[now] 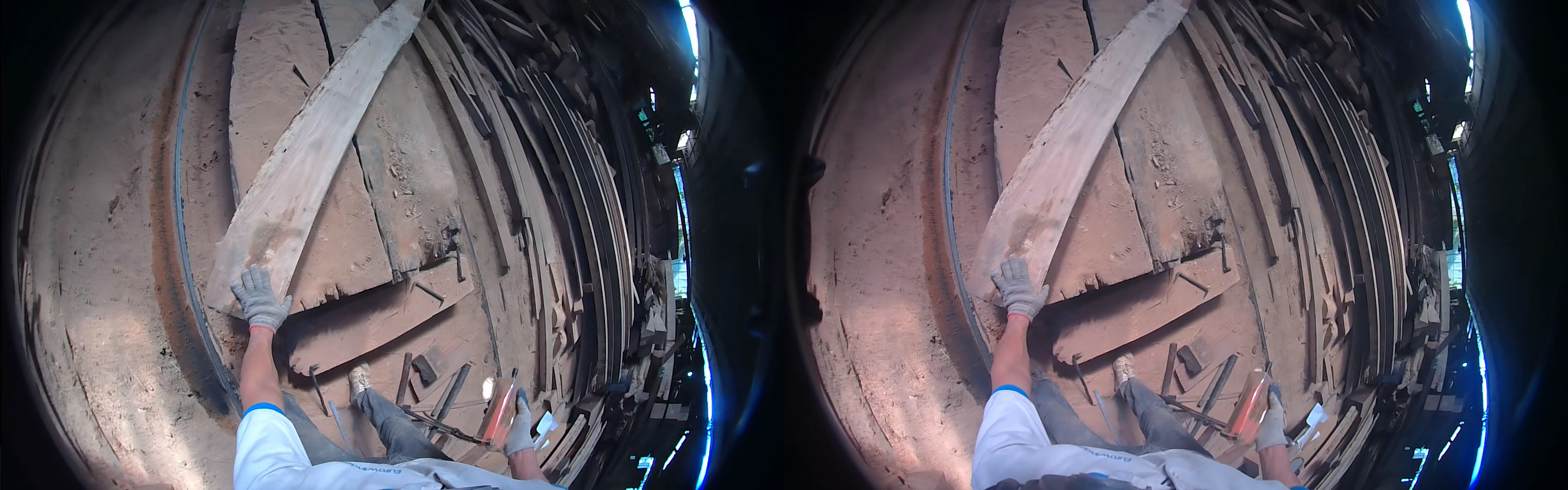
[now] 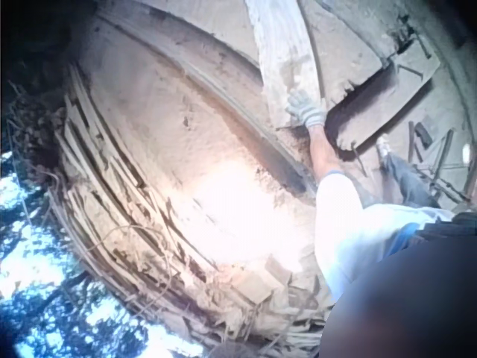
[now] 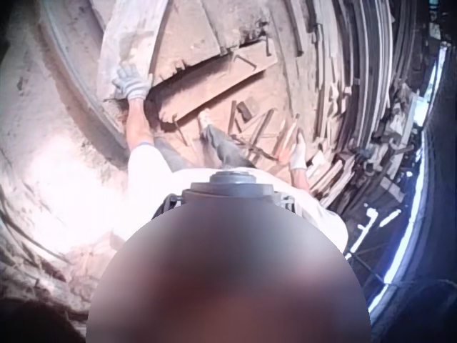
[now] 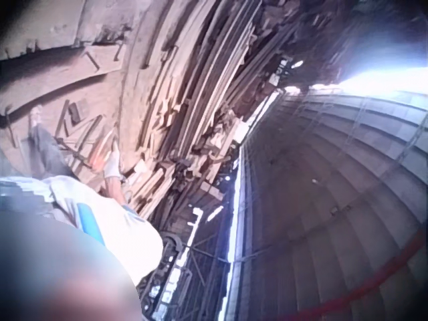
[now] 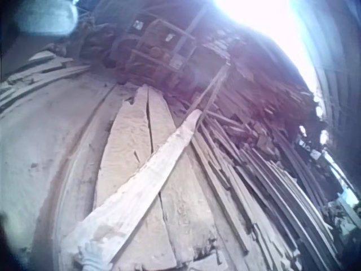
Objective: The person walks through a cluttered woodworking area, picks up a long wooden plank, and moves it to a different location. They then handle a small red tool and a strap, moving around the workspace among scattered wood pieces.
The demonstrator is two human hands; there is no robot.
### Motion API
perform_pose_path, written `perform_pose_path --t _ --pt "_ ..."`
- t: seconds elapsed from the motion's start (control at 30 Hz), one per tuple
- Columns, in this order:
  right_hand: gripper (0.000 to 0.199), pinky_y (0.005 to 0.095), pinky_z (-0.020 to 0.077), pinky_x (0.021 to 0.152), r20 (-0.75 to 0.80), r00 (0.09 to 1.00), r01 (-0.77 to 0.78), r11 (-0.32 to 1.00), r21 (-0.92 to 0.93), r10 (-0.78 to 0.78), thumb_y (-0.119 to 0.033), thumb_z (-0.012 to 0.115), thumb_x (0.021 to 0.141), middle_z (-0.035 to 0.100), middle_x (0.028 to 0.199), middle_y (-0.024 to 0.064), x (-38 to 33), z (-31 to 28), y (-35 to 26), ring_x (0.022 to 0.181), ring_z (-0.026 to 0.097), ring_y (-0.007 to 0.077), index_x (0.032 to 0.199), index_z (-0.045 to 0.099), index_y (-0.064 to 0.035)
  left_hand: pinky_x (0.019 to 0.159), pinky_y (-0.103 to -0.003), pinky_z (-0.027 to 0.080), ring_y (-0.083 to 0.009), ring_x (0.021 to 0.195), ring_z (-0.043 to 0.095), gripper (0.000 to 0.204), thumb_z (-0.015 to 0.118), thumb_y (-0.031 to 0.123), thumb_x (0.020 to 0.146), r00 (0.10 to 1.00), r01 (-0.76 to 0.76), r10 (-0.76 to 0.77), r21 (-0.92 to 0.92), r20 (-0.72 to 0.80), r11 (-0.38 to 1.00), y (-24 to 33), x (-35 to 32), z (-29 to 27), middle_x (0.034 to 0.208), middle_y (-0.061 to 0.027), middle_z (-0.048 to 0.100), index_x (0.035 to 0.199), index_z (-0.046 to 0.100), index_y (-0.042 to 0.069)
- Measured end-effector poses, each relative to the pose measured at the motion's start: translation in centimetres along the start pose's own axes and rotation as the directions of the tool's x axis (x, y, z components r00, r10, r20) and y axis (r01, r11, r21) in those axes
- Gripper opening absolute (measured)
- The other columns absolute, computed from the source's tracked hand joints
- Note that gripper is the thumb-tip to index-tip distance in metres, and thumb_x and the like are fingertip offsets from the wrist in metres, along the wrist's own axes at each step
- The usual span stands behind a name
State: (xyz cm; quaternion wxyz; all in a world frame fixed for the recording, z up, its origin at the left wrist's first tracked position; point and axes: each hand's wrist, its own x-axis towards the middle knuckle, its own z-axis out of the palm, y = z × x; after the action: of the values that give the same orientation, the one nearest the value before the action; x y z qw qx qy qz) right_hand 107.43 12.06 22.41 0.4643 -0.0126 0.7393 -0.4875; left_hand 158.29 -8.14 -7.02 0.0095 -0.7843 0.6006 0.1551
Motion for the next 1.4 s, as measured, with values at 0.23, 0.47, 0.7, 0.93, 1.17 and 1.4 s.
perform_pose_path --t 0.23,0.47,0.7,0.93,1.17,1.4 --pt "0.033 0.0363 0.0493 0.092 -0.015 0.984 0.175 0.980 -0.097 -0.177 -0.033 0.055 0.096 0.065 0.113 0.0021 0.7 2.7 -0.2 0.100 0.062 0.0194 0.121 0.061 -0.0130 0.113 -0.064 0.001 -0.0399 0.143 0.016 0.095 0.062 0.058 0.075 1.000 -0.002 0.001 -0.032 -0.027 0.999 -1.6 -1.8 1.1 0.153 -0.0209 0.025 0.145 0.032 0.001" --pt "0.035 0.0371 0.0503 0.090 0.093 0.984 -0.150 0.989 0.003 0.149 -0.035 0.056 0.095 0.066 0.112 0.0027 3.2 2.4 -0.2 0.099 0.063 0.0200 0.122 0.060 -0.0136 0.113 -0.064 0.002 -0.0407 0.143 0.016 0.095 0.063 0.058 0.073 0.997 -0.027 0.023 -0.048 -0.075 0.998 -4.5 -6.0 2.3 0.152 -0.0219 0.026 0.144 0.035 0.001" --pt "0.036 0.0391 0.0523 0.087 0.178 0.983 -0.005 0.975 -0.220 0.046 -0.039 0.056 0.094 0.066 0.110 0.0047 -0.8 6.6 -0.7 0.096 0.064 0.0220 0.121 0.061 -0.0146 0.114 -0.063 0.002 -0.0400 0.144 0.015 0.097 0.065 0.059 0.071 0.997 -0.038 0.032 -0.088 -0.074 0.995 -8.9 -10.9 4.3 0.152 -0.0218 0.025 0.144 0.036 0.002" --pt "0.035 0.0394 0.0524 0.088 0.242 0.965 0.169 0.950 -0.263 -0.105 -0.036 0.054 0.096 0.066 0.112 0.0050 -3.8 9.1 -0.1 0.096 0.064 0.0222 0.123 0.060 -0.0147 0.114 -0.063 0.000 -0.0399 0.145 0.010 0.098 0.063 0.060 0.072 0.997 -0.059 0.055 -0.066 -0.058 0.996 -12.9 -15.4 5.0 0.155 -0.0210 0.021 0.145 0.034 0.001" --pt "0.035 0.0377 0.0511 0.090 0.274 0.961 0.135 0.936 -0.324 -0.043 -0.034 0.052 0.097 0.065 0.115 0.0042 -6.8 11.1 2.1 0.101 0.063 0.0200 0.125 0.058 -0.0142 0.114 -0.063 -0.006 -0.0399 0.146 0.006 0.100 0.062 0.063 0.073 0.999 -0.038 0.037 -0.045 -0.034 0.998 -17.7 -20.6 7.0 0.156 -0.0198 0.018 0.146 0.031 0.002" --pt "0.032 0.0352 0.0501 0.090 0.373 0.928 0.117 0.951 -0.286 -0.002 -0.031 0.053 0.096 0.064 0.114 0.0027 -9.2 10.9 6.1 0.101 0.062 0.0174 0.123 0.058 -0.0135 0.115 -0.062 -0.005 -0.0406 0.145 0.006 0.102 0.065 0.060 0.073 1.000 0.001 0.000 -0.077 0.010 0.997 -22.9 -27.6 9.5 0.156 -0.0199 0.016 0.147 0.028 0.002"
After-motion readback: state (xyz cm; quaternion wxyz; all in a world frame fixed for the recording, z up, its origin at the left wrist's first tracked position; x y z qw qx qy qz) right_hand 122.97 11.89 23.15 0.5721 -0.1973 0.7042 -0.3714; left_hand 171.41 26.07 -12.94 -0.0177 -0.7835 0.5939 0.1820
